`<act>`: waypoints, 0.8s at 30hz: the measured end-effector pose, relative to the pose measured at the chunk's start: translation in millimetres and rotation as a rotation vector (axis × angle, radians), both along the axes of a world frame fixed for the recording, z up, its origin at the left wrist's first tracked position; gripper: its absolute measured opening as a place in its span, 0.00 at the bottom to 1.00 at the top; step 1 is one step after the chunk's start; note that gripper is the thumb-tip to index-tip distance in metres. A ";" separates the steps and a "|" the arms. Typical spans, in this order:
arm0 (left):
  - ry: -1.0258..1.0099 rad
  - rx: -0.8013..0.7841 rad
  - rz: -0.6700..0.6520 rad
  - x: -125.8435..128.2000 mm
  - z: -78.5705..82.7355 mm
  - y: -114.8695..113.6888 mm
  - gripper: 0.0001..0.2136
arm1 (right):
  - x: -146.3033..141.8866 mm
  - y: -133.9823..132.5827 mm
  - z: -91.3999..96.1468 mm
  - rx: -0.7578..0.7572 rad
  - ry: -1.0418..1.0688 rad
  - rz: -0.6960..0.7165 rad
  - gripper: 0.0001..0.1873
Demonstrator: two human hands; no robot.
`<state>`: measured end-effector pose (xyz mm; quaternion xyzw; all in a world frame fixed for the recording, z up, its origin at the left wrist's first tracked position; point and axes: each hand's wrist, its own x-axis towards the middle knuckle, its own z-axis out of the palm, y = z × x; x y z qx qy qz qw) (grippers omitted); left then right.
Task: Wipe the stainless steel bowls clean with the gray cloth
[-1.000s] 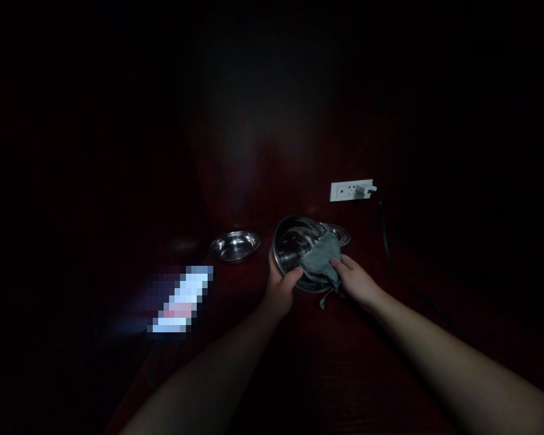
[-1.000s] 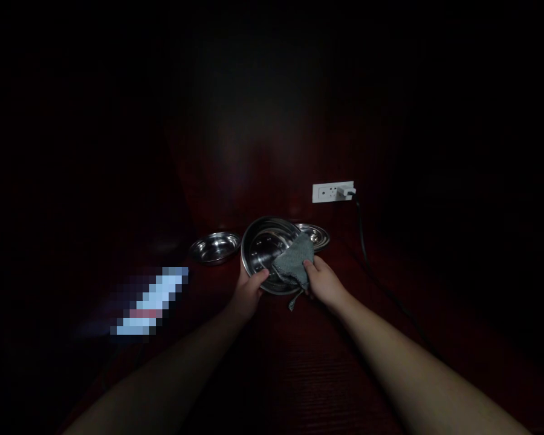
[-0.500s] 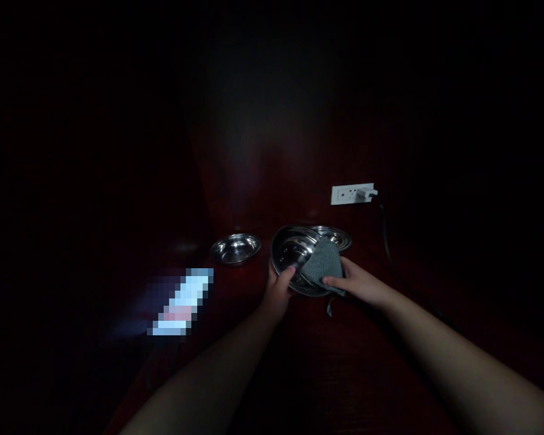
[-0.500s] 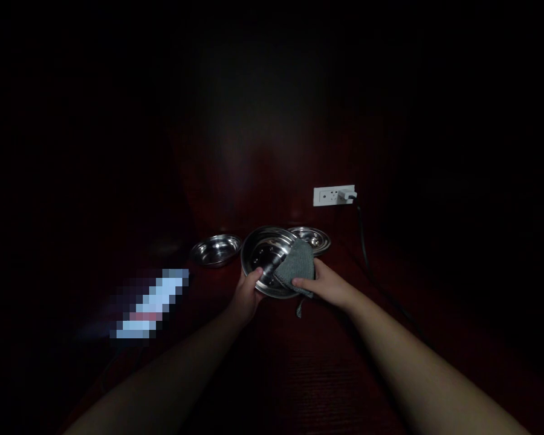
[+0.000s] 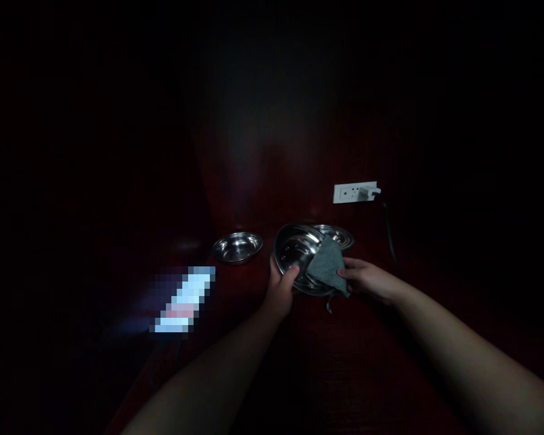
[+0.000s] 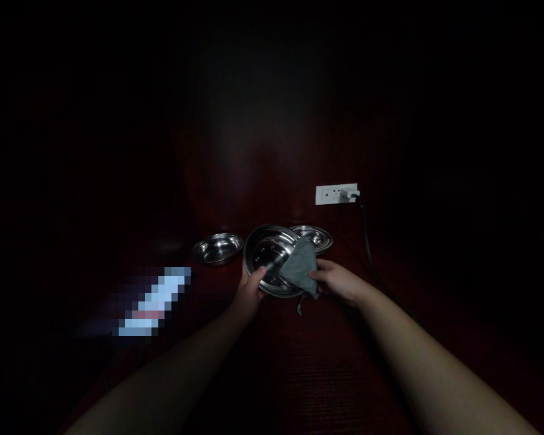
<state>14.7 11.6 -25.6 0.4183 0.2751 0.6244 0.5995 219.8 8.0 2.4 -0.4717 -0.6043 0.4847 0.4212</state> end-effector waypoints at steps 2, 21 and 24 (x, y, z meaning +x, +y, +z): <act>-0.008 0.001 0.003 0.0 -0.7 0.7 0.33 | 1.3 -0.9 2.6 -0.098 0.076 0.057 0.15; 0.146 0.247 0.068 4.5 6.2 -8.0 0.33 | -12.3 3.1 -3.4 -0.047 0.156 -0.297 0.12; 0.135 0.259 0.036 5.2 6.5 -9.3 0.30 | -13.2 5.9 -10.3 0.081 -0.048 -0.400 0.12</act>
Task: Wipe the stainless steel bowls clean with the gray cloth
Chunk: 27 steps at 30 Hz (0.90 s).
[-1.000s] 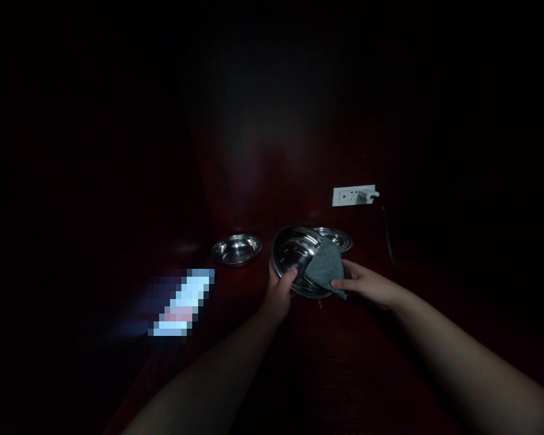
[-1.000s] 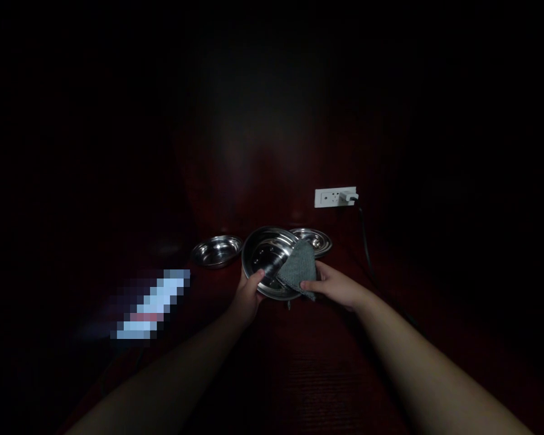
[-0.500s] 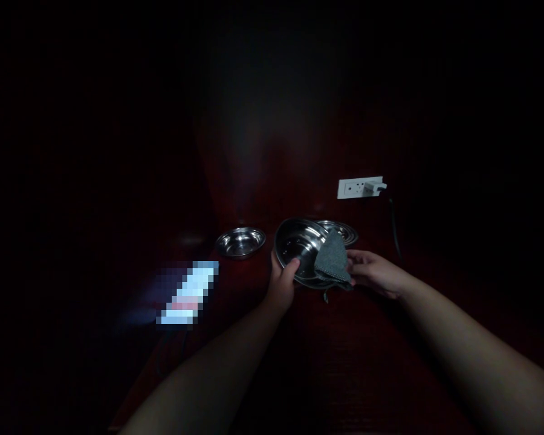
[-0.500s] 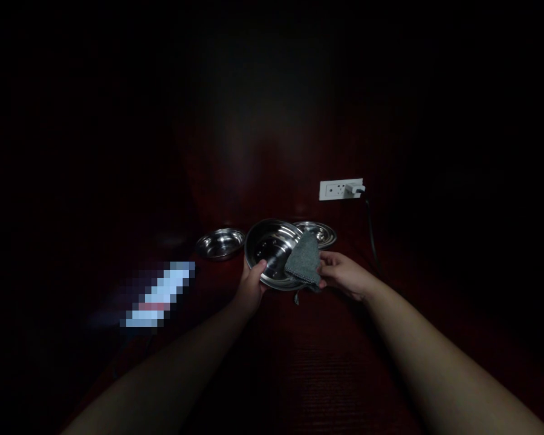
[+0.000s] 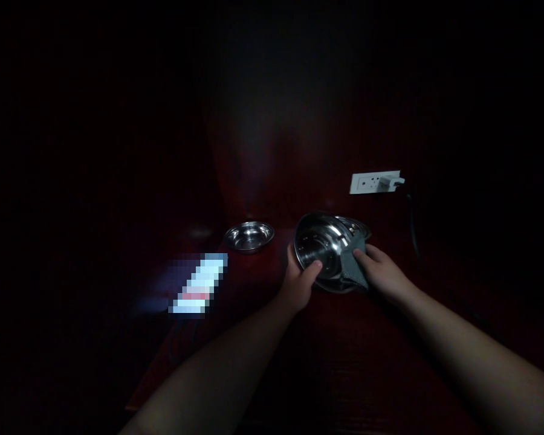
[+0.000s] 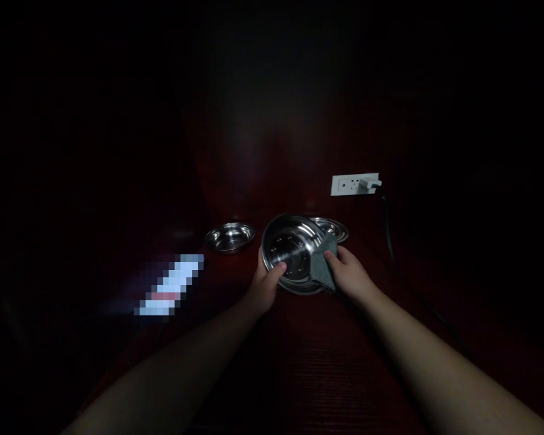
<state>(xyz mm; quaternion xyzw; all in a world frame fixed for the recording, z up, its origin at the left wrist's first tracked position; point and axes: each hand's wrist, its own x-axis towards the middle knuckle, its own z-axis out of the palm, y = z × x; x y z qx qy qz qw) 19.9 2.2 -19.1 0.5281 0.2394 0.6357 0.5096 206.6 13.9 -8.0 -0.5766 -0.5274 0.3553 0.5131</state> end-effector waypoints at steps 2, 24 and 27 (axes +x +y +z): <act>-0.007 0.000 -0.034 0.2 1.4 -2.0 0.29 | 1.1 2.2 -4.9 0.050 -0.116 -0.068 0.11; -0.027 0.089 -0.118 1.5 8.3 -11.2 0.35 | 12.0 8.8 -13.4 0.065 -0.269 -0.124 0.12; -0.042 0.111 -0.158 3.9 12.0 -16.1 0.40 | 13.2 10.4 -17.7 0.095 -0.257 -0.111 0.12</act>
